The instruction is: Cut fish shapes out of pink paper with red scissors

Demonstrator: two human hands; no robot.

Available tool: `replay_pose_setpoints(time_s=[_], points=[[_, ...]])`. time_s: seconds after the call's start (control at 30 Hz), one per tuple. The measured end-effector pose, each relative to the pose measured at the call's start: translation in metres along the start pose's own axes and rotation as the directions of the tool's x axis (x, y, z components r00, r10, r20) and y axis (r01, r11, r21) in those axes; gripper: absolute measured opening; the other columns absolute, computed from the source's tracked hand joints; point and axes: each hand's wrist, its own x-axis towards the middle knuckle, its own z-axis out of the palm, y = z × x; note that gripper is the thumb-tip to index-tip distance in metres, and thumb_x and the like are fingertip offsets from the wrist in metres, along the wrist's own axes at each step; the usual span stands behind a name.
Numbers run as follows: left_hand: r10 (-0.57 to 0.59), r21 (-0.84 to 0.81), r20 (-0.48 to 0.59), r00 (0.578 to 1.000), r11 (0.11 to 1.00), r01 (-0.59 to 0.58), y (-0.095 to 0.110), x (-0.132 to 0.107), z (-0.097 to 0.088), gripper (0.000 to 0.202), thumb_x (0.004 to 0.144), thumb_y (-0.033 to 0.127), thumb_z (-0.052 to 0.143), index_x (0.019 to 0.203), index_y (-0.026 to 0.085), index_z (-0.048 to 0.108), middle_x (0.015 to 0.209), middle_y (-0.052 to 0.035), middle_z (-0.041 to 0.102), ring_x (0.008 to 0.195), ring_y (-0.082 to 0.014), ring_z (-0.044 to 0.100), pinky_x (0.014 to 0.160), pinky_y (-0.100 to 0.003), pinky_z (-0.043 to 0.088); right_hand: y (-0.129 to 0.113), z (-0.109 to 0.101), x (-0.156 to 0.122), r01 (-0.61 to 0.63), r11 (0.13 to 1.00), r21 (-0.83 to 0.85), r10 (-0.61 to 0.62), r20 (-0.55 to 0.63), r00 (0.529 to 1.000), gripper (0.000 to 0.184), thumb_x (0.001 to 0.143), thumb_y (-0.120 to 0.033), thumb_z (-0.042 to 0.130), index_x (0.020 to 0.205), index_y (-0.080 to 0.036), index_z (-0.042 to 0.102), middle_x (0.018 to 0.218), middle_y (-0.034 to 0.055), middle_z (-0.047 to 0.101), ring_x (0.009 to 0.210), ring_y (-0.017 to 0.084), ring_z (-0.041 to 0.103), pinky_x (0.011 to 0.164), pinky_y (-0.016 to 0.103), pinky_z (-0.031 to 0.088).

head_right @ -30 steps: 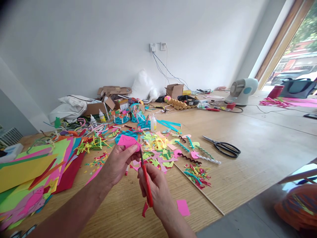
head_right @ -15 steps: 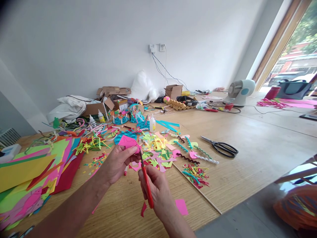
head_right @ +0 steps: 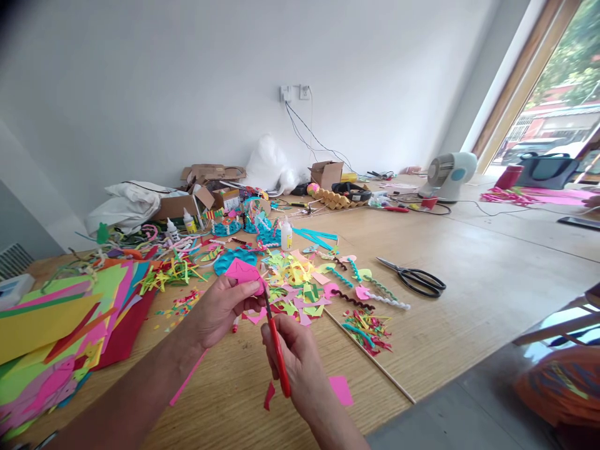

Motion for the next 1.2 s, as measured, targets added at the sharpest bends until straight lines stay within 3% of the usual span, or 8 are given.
replay_pose_setpoints(time_s=[0.67, 1.03, 1.2], points=[[-0.05, 0.069, 0.076, 0.996, 0.997, 0.044, 0.0009, -0.0007, -0.001, 0.016, 0.065, 0.028, 0.065, 0.065, 0.012, 0.063, 0.061, -0.0005, 0.062, 0.057, -0.0092, 0.056, 0.058, -0.021, 0.045, 0.0006, -0.0037, -0.0032, 0.025, 0.999, -0.027, -0.024, 0.02, 0.999, 0.044, 0.075, -0.059, 0.051, 0.059, -0.019, 0.043, 0.042, -0.009, 0.037, 0.035, 0.005, 0.03, 0.036, 0.018, 0.024], [-0.04, 0.12, 0.113, 0.993, 0.992, 0.026, -0.0019, 0.002, -0.0061, 0.019, 0.066, 0.03, 0.065, 0.067, 0.011, 0.062, 0.063, -0.0013, 0.062, 0.057, -0.0097, 0.056, 0.058, -0.022, 0.045, 0.0044, -0.0066, -0.0026, 0.02, 0.995, -0.098, -0.021, -0.004, 1.0, 0.043, 0.077, -0.058, 0.05, 0.058, -0.021, 0.039, 0.045, -0.0094, 0.033, 0.036, 0.005, 0.03, 0.035, 0.018, 0.022], [0.016, 0.098, 0.071, 0.997, 0.995, -0.023, -0.0038, 0.003, -0.0072, 0.022, 0.066, 0.033, 0.067, 0.068, 0.012, 0.06, 0.065, -0.0006, 0.062, 0.057, -0.0097, 0.057, 0.058, -0.022, 0.047, 0.0056, -0.0076, -0.0019, 0.008, 0.995, -0.101, -0.01, -0.015, 1.0, 0.044, 0.076, -0.059, 0.051, 0.058, -0.02, 0.039, 0.045, -0.0092, 0.034, 0.036, 0.005, 0.03, 0.035, 0.019, 0.022]])
